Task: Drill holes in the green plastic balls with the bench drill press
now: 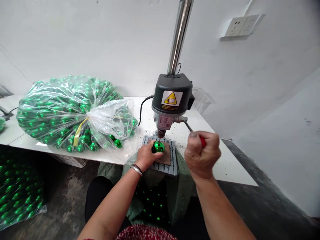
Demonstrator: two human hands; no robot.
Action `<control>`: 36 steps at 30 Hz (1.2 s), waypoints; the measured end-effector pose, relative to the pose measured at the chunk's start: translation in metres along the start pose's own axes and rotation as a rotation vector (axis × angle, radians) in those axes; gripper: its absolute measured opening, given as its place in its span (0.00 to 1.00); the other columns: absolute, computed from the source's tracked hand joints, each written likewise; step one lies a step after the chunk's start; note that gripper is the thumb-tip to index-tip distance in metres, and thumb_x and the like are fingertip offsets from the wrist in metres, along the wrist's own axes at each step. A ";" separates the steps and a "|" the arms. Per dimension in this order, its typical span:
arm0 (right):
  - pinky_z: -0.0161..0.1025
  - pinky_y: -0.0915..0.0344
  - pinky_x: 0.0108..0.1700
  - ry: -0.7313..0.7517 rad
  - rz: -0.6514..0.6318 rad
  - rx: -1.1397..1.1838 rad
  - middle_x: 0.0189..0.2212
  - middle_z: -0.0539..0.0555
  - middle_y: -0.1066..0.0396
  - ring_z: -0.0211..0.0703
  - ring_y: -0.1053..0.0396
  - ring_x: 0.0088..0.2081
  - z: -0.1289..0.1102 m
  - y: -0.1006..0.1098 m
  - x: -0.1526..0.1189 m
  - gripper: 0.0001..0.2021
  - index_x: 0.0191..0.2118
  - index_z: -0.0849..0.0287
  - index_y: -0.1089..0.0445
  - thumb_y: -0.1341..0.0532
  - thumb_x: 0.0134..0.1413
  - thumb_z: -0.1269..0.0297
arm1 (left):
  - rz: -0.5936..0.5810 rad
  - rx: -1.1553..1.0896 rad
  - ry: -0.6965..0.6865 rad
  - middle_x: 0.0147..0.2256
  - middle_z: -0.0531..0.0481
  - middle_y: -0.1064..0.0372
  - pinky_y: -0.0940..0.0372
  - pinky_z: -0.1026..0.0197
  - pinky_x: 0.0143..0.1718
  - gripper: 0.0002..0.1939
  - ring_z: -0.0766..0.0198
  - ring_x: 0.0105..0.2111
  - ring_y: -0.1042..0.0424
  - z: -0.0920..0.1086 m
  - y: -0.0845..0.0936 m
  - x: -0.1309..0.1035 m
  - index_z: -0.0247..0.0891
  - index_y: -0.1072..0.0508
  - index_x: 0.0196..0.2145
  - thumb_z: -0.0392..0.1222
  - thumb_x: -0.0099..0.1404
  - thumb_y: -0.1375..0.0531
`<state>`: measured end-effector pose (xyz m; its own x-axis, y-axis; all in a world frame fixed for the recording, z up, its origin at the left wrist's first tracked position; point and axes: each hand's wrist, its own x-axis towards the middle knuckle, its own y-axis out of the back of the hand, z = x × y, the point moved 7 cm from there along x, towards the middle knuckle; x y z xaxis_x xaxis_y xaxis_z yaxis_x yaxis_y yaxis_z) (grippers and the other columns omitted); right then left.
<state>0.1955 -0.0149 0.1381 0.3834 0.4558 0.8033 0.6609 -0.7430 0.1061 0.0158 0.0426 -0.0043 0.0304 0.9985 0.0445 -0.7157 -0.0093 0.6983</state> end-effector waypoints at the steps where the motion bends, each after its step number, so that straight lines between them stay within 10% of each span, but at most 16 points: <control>1: 0.34 0.43 0.29 -0.021 -0.005 0.005 0.22 0.49 0.36 0.32 0.41 0.24 -0.003 -0.001 0.010 0.15 0.29 0.59 0.37 0.45 0.56 0.51 | 0.003 -0.020 0.001 0.35 0.50 0.24 0.34 0.59 0.42 0.23 0.56 0.39 0.26 0.000 0.000 0.001 0.44 0.26 0.50 0.46 0.56 0.32; 8: 0.35 0.48 0.34 -0.357 -0.217 -0.043 0.19 0.45 0.47 0.30 0.50 0.25 -0.015 -0.025 0.084 0.13 0.25 0.59 0.40 0.40 0.55 0.60 | 0.072 -0.161 0.046 0.39 0.49 0.24 0.34 0.59 0.42 0.21 0.59 0.38 0.27 0.003 0.011 -0.016 0.38 0.26 0.47 0.43 0.55 0.33; 16: 0.35 0.48 0.34 -0.374 -0.191 -0.005 0.20 0.44 0.45 0.29 0.50 0.26 -0.010 -0.027 0.083 0.12 0.26 0.60 0.40 0.40 0.54 0.60 | -0.198 -0.114 -0.087 0.38 0.49 0.23 0.30 0.59 0.38 0.34 0.60 0.33 0.27 -0.009 0.046 -0.093 0.40 0.29 0.58 0.43 0.52 0.31; 23: 0.35 0.49 0.34 -0.375 -0.158 0.019 0.20 0.43 0.46 0.28 0.50 0.25 -0.013 -0.028 0.084 0.11 0.26 0.60 0.40 0.40 0.52 0.61 | 0.295 0.428 0.188 0.49 0.37 0.24 0.35 0.56 0.57 0.19 0.53 0.53 0.26 -0.074 0.129 -0.042 0.32 0.23 0.47 0.32 0.66 0.50; 30: 0.35 0.48 0.34 -0.359 -0.147 0.034 0.20 0.44 0.44 0.28 0.49 0.25 -0.011 -0.024 0.080 0.11 0.26 0.59 0.39 0.39 0.51 0.60 | 0.074 0.650 0.419 0.51 0.30 0.26 0.32 0.51 0.46 0.17 0.42 0.48 0.24 -0.103 0.115 -0.001 0.31 0.23 0.46 0.43 0.63 0.40; 36: 0.36 0.48 0.33 -0.347 -0.134 0.015 0.20 0.45 0.42 0.29 0.48 0.25 -0.014 -0.023 0.079 0.10 0.25 0.59 0.40 0.38 0.51 0.63 | 0.332 0.121 0.263 0.46 0.38 0.25 0.34 0.53 0.45 0.24 0.49 0.46 0.26 -0.099 0.122 -0.044 0.35 0.29 0.51 0.48 0.59 0.37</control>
<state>0.2016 0.0310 0.2079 0.4870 0.6899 0.5356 0.7284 -0.6592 0.1868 -0.1420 0.0030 0.0078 -0.3770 0.9199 0.1083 -0.5694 -0.3224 0.7562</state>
